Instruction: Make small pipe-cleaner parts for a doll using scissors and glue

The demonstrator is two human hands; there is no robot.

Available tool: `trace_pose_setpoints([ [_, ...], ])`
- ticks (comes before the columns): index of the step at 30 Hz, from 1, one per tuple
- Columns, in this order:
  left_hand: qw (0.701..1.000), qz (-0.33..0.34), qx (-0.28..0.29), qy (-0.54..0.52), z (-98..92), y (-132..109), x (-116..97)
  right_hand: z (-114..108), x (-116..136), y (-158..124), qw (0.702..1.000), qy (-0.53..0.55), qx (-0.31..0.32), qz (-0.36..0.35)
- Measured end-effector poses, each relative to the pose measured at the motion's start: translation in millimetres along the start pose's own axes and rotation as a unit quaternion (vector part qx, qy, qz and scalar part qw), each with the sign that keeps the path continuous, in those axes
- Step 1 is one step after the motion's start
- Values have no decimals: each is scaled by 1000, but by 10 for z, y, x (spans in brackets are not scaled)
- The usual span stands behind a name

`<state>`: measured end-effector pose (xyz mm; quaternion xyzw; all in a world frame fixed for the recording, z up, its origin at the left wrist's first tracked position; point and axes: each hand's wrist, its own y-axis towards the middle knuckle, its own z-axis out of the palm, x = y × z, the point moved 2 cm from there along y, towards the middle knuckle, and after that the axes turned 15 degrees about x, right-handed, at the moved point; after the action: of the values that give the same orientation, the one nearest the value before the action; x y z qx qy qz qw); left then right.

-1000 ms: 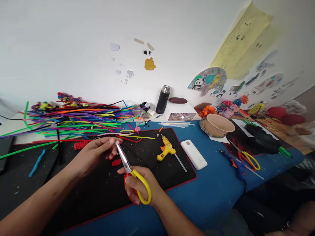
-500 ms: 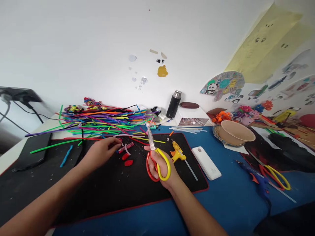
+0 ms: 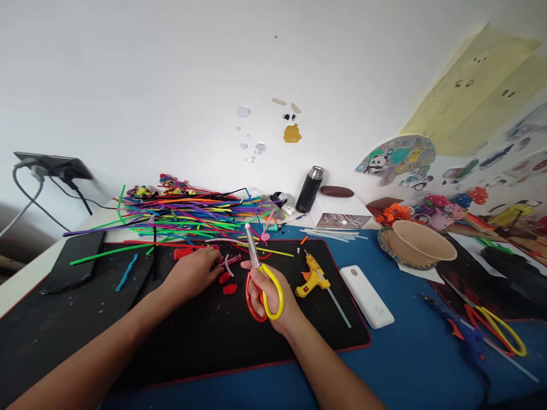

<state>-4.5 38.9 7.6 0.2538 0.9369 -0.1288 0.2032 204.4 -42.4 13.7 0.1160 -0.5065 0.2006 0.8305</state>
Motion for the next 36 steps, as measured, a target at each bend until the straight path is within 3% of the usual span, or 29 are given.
trace_pose_setpoints([
  [6,994,-53,-62,-73,-210,-45,-14,4,-8,18,1000,-10,8,2],
  [10,966,-23,-84,-244,-387,-27,68,10,-14,41,1000,-16,5,12],
  [16,873,19,-87,-479,-468,5,92,26,-57,161,1000,-22,1,20],
  [23,731,56,-135,-666,-307,6,58,111,-45,435,1000,-15,10,10],
  [25,705,67,-141,-692,-262,3,56,130,-63,501,1000,-20,13,-3],
  [29,701,70,-140,-696,-199,-6,44,100,-186,540,999,-37,8,-4],
  [36,737,45,-144,-659,-69,-1,66,19,-344,381,990,-124,43,58],
])
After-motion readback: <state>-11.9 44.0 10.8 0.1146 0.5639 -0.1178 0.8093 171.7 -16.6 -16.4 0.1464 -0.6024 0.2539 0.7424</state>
